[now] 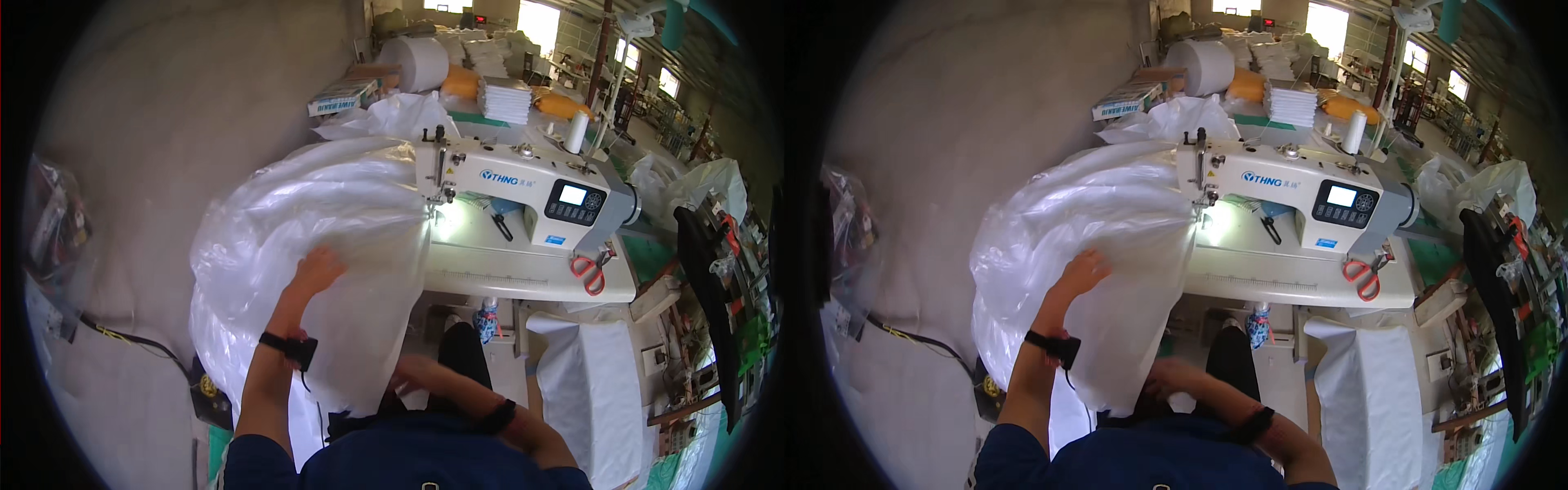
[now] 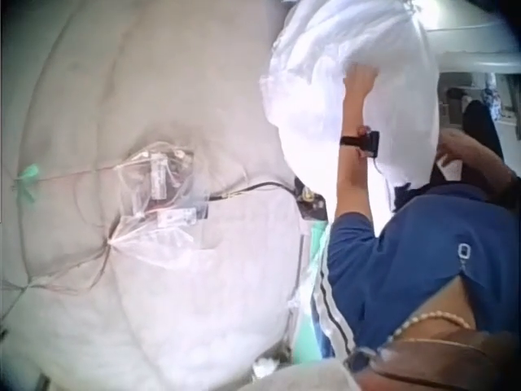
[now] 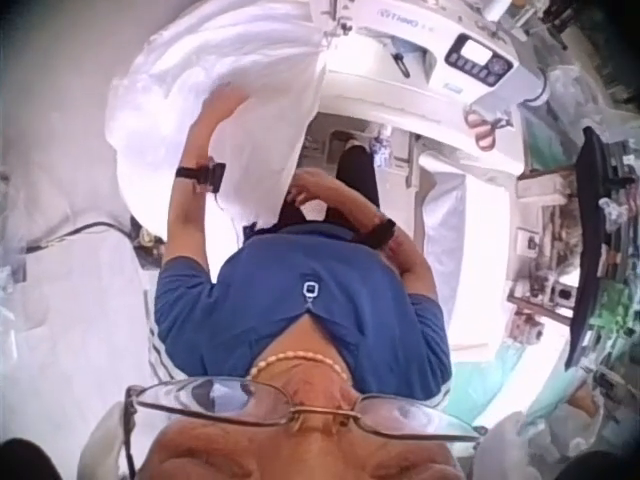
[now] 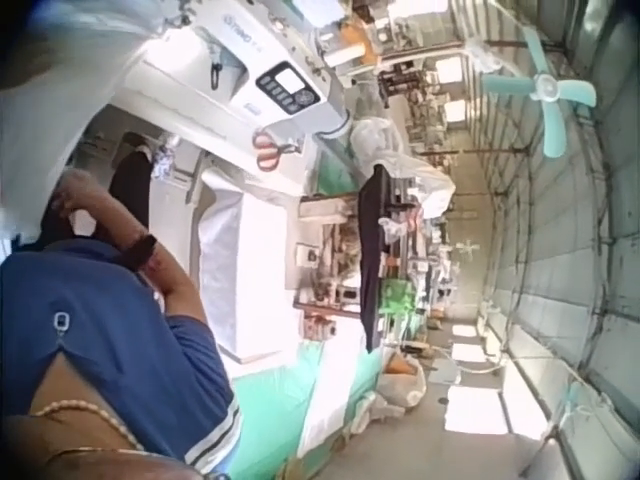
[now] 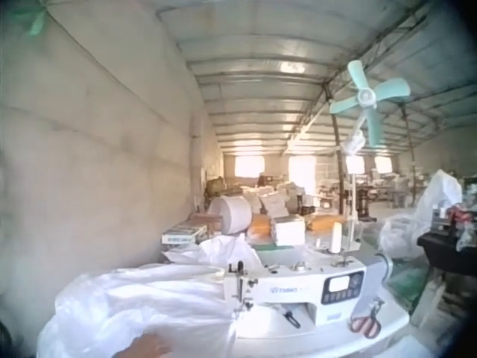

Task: Sew together large white plastic sheets using an industrial sewing machine.

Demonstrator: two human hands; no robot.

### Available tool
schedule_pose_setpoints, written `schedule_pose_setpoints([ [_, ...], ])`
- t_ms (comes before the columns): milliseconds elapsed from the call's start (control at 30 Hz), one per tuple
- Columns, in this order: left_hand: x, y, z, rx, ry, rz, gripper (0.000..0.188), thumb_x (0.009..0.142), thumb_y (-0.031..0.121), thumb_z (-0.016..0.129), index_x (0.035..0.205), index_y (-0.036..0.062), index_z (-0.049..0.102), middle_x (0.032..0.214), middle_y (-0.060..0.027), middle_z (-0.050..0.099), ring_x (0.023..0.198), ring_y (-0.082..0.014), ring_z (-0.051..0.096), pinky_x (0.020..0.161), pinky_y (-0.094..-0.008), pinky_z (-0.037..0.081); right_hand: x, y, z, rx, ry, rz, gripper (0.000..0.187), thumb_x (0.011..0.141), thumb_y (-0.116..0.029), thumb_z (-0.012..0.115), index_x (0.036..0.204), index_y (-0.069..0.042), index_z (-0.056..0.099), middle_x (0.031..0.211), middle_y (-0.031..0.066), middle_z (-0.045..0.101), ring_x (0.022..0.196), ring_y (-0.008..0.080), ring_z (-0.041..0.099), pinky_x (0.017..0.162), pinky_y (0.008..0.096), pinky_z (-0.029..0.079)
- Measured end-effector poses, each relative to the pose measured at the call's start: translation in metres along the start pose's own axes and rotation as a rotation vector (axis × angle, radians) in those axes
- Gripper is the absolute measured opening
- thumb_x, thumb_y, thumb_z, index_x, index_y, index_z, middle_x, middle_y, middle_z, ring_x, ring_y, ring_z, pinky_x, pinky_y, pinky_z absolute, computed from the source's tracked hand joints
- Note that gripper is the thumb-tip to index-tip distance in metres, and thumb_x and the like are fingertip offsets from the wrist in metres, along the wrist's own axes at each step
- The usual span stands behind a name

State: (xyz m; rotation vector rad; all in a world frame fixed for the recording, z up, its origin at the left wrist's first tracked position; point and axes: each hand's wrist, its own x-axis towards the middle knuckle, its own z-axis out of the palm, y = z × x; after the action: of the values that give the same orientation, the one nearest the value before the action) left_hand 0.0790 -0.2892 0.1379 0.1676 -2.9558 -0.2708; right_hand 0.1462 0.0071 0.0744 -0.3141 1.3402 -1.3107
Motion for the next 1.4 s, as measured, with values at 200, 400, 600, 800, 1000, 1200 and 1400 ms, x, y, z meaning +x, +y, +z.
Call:
schedule_pose_setpoints([
  [200, -0.139, 0.108, 0.004, -0.312, -0.135, 0.238, 0.040, 0.082, 0.044, 0.059, 0.097, 0.0063, 0.062, 0.092, -0.0122, 0.064, 0.084, -0.0312, 0.061, 0.072, -0.0407, 0.049, -0.007, -0.007, -0.021, 0.631, 0.416, -0.333, 0.061, 0.090, -0.044, 0.049, 0.128, 0.002, 0.038, 0.109, 0.0179, 0.058, 0.099, 0.0288, 0.058, 0.083, 0.0400, 0.048],
  [400, -0.197, 0.160, 0.048, -0.241, -0.324, 0.393, 0.021, 0.082, 0.027, 0.058, 0.087, 0.0066, 0.059, 0.081, -0.0149, 0.061, 0.079, -0.0338, 0.062, 0.065, -0.0433, 0.049, 0.017, -0.001, -0.020, 0.072, 0.621, -0.443, 0.041, 0.089, -0.029, 0.053, 0.118, 0.000, 0.049, 0.098, 0.0078, 0.059, 0.090, 0.0176, 0.059, 0.077, 0.0313, 0.049],
  [600, -0.187, 0.154, 0.015, -0.032, -0.340, 0.532, 0.020, 0.084, 0.026, 0.056, 0.091, 0.0073, 0.056, 0.087, -0.0140, 0.062, 0.076, -0.0343, 0.062, 0.060, -0.0441, 0.049, 0.021, 0.020, -0.033, 0.421, 0.487, -0.410, 0.031, 0.090, -0.023, 0.052, 0.111, -0.001, 0.052, 0.094, 0.0066, 0.059, 0.086, 0.0152, 0.059, 0.071, 0.0279, 0.049],
  [800, -0.185, 0.159, 0.033, -0.159, -0.204, 0.371, 0.016, 0.081, 0.022, 0.055, 0.085, 0.0069, 0.055, 0.068, -0.0124, 0.061, 0.065, -0.0350, 0.062, 0.053, -0.0431, 0.049, 0.011, 0.015, -0.035, 0.583, 0.434, -0.353, 0.028, 0.091, -0.022, 0.050, 0.110, -0.001, 0.052, 0.095, 0.0059, 0.060, 0.085, 0.0145, 0.060, 0.070, 0.0289, 0.049],
  [1000, -0.190, 0.161, 0.051, -0.155, -0.426, 0.472, 0.011, 0.079, 0.012, 0.052, 0.086, 0.0037, 0.051, 0.067, -0.0176, 0.060, 0.065, -0.0372, 0.063, 0.057, -0.0464, 0.050, 0.035, -0.014, -0.035, -0.338, 1.059, -0.684, 0.028, 0.089, -0.011, 0.045, 0.114, 0.002, 0.043, 0.086, 0.0238, 0.062, 0.076, 0.0375, 0.062, 0.066, 0.0419, 0.049],
  [1200, -0.203, 0.157, 0.045, -0.271, -0.480, 0.202, 0.018, 0.081, 0.016, 0.050, 0.091, 0.0009, 0.048, 0.066, -0.0244, 0.058, 0.067, -0.0449, 0.061, 0.061, -0.0513, 0.049, 0.040, -0.024, -0.029, -0.506, 0.991, -0.479, 0.040, 0.085, -0.005, 0.041, 0.123, 0.002, 0.032, 0.084, 0.0316, 0.059, 0.078, 0.0459, 0.059, 0.070, 0.0490, 0.047],
  [1400, -0.201, 0.142, 0.042, -0.351, -0.469, -0.018, 0.026, 0.083, 0.019, 0.052, 0.101, 0.0000, 0.049, 0.075, -0.0293, 0.060, 0.072, -0.0480, 0.059, 0.070, -0.0524, 0.047, 0.046, -0.036, -0.024, -0.588, 1.004, -0.328, 0.068, 0.082, -0.006, 0.045, 0.139, 0.002, 0.008, 0.082, 0.0315, 0.059, 0.076, 0.0455, 0.060, 0.069, 0.0490, 0.048],
])
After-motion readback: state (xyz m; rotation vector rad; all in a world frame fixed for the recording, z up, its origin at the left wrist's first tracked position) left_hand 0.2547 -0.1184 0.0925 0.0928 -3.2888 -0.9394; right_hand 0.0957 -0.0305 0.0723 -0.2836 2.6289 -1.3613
